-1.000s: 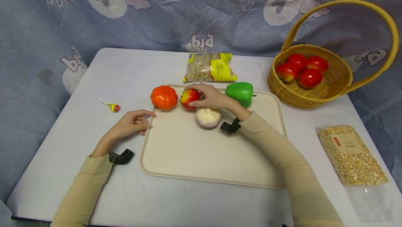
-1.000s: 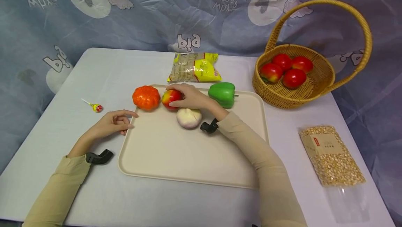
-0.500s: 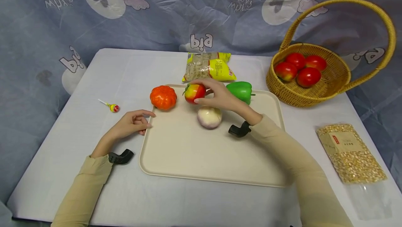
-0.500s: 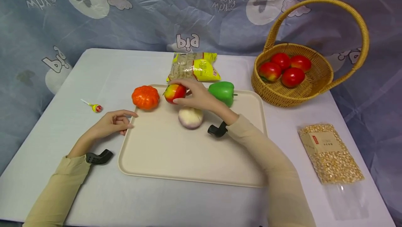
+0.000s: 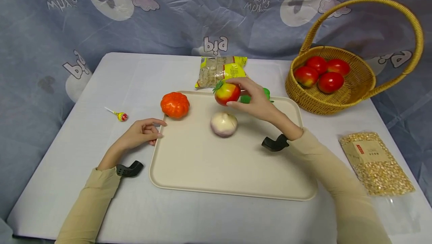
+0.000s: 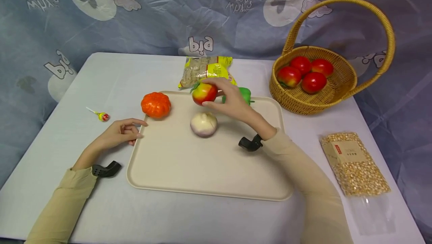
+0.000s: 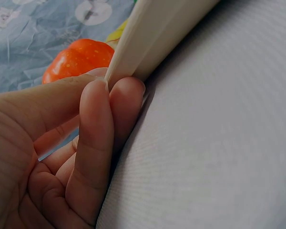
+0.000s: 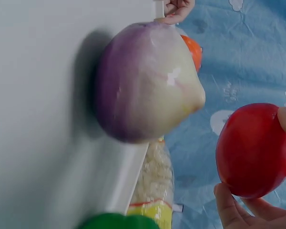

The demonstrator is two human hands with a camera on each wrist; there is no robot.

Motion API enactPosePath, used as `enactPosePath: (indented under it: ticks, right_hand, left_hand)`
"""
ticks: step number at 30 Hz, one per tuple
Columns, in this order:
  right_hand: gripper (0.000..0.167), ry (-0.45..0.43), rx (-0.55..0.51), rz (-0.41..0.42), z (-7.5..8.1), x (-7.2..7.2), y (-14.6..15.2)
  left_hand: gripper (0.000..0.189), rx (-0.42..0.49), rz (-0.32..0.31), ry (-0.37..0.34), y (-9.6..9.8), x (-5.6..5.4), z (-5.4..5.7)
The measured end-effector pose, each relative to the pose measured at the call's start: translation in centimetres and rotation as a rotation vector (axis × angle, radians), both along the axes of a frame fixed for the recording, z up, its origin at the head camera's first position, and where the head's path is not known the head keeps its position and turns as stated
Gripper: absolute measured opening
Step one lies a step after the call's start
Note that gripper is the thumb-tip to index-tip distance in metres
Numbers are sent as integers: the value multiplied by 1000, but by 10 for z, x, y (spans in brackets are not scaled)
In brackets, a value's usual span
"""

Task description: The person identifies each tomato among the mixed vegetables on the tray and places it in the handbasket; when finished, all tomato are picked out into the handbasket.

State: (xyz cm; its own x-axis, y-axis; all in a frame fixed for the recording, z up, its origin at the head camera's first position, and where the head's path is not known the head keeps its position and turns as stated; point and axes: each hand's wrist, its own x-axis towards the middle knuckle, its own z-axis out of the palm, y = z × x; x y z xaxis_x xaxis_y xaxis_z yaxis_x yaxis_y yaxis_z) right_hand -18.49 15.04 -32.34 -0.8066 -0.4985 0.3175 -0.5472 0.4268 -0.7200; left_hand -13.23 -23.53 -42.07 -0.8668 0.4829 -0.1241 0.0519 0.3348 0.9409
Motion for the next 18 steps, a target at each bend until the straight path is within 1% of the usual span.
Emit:
enactPosePath:
  ticks: [5, 9, 13, 18]
  right_hand:
    - [54, 48, -7, -49, 4, 4, 18]
    - [55, 58, 9, -82, 8, 5, 35]
    - [56, 72, 47, -124, 15, 7, 52]
    - [57, 139, 89, -194, 26, 10, 77]
  left_hand:
    - [38, -6, 7, -2, 1, 0, 0]
    - [39, -14, 17, -14, 2, 1, 1]
    - [40, -3, 8, -20, 2, 1, 2]
    - [40, 1, 2, -21, 2, 1, 3]
